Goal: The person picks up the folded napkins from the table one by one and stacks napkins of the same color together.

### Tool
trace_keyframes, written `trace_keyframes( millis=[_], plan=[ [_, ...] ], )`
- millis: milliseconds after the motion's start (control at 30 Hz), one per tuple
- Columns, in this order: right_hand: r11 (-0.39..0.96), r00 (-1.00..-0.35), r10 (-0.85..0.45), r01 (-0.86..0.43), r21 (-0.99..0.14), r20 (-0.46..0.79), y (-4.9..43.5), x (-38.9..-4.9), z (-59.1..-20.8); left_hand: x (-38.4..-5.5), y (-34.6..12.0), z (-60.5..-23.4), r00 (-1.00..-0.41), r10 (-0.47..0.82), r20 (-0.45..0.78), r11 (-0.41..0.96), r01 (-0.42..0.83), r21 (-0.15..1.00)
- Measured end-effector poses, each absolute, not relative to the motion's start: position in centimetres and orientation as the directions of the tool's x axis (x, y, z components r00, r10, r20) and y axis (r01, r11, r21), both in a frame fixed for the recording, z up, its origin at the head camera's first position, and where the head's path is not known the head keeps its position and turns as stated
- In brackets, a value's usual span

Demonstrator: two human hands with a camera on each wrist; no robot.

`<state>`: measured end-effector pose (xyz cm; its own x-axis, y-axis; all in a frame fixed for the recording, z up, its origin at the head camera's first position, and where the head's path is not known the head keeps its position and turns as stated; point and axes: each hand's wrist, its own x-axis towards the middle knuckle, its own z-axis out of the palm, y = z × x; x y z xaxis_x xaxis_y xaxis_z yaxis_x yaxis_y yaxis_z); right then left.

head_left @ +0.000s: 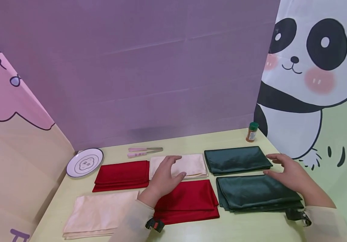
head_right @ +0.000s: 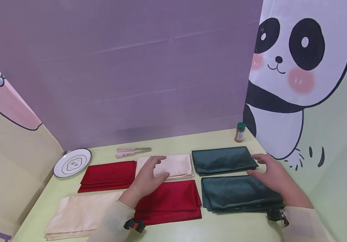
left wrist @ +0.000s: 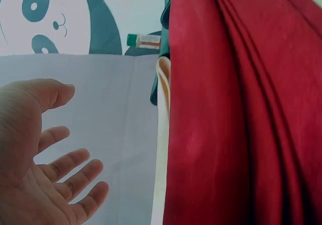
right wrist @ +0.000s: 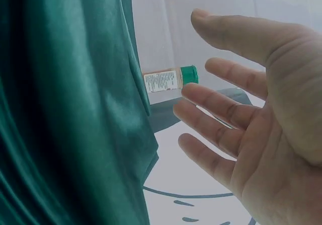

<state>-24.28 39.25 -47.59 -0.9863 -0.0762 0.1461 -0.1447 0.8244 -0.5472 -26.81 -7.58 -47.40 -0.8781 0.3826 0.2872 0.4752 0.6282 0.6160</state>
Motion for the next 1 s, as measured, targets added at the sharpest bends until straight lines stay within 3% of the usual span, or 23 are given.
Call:
trace_keyframes(
  millis=[533, 1000],
  plan=[
    [0.832, -0.996, -0.069, -0.087, -0.548, 0.052, 41.1, -24.4, -48.7, -26.7, -4.5, -48.3, -0.882, 0.414, 0.225, 0.581, 0.446, 0.681],
    [0.85, -0.997, -0.078, -0.063, -0.524, -0.007, 41.8, -24.3, -49.3, -26.2, -2.0, -48.7, -0.867, 0.455, 0.202, 0.591, 0.464, 0.66]
  ],
)
